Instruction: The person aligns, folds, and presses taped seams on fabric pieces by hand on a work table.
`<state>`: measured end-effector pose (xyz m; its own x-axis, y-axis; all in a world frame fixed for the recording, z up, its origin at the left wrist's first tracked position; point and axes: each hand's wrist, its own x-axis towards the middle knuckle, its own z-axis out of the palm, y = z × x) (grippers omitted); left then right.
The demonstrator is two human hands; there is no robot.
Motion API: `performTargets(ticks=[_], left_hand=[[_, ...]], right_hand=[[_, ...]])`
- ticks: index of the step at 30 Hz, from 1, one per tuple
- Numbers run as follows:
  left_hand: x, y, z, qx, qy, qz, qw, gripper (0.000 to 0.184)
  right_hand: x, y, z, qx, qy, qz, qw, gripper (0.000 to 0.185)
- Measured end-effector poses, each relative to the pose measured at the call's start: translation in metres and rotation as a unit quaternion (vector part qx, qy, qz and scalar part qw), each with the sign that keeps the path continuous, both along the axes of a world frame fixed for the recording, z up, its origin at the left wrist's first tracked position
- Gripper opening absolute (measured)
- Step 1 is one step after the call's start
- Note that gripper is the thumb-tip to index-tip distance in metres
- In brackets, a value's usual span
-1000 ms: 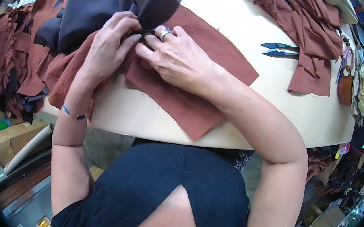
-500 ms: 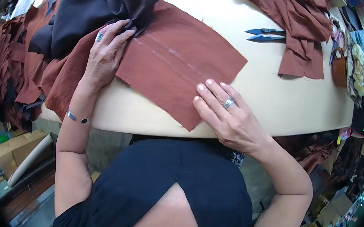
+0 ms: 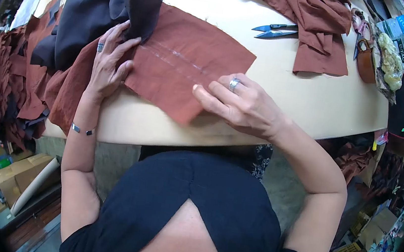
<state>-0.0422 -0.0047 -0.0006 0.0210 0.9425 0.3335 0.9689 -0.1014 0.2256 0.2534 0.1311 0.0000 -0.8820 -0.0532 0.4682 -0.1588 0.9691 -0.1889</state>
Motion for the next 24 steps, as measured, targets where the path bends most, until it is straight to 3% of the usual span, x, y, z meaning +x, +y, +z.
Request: performTargets(ticks=[1,2,4,5,6,8,9,10,12,15,18,24], left_hand=[[-0.003,-0.001,0.002,0.009,-0.003,-0.021,1.000,0.053],[-0.008,-0.003,0.001,-0.032,-0.020,-0.039,0.999,0.075],[-0.004,-0.006,0.008,-0.118,0.011,-0.074,0.990,0.089],[0.000,-0.007,0.014,-0.140,0.013,-0.076,0.987,0.096],[0.012,-0.008,0.029,-0.140,-0.034,-0.051,0.988,0.090],[0.016,-0.013,0.036,-0.159,-0.030,-0.051,0.985,0.079],[0.021,-0.014,0.040,-0.120,-0.057,-0.054,0.990,0.061],[0.024,-0.018,0.042,-0.157,-0.146,-0.019,0.977,0.038],[0.029,-0.019,0.052,-0.247,-0.409,0.113,0.871,0.022],[0.018,-0.023,0.041,-0.257,-0.611,0.168,0.730,0.029],[0.022,-0.022,0.047,-0.226,-0.656,0.181,0.697,0.033],[0.018,-0.022,0.047,-0.207,-0.675,0.171,0.687,0.033]], right_hand=[[-0.005,0.003,0.005,-0.039,0.013,-0.003,0.999,0.039],[-0.010,0.007,0.013,-0.077,0.027,-0.005,0.997,0.039],[-0.025,0.011,0.029,-0.202,0.096,-0.019,0.974,0.035],[-0.035,0.015,0.043,-0.207,0.147,-0.028,0.967,0.034],[-0.044,0.021,0.057,-0.210,0.198,-0.038,0.957,0.033],[-0.062,0.035,0.076,-0.257,0.162,-0.110,0.946,0.034],[-0.072,0.042,0.084,-0.259,0.145,-0.149,0.943,0.035],[-0.086,0.050,0.087,-0.218,0.131,-0.197,0.947,0.037],[-0.115,0.079,0.076,-0.300,0.079,-0.152,0.939,0.043],[-0.144,0.108,0.033,-0.389,-0.016,-0.135,0.911,0.036],[-0.155,0.107,0.011,-0.424,-0.045,-0.142,0.893,0.038],[-0.149,0.121,0.003,-0.532,-0.092,-0.135,0.831,0.040]])
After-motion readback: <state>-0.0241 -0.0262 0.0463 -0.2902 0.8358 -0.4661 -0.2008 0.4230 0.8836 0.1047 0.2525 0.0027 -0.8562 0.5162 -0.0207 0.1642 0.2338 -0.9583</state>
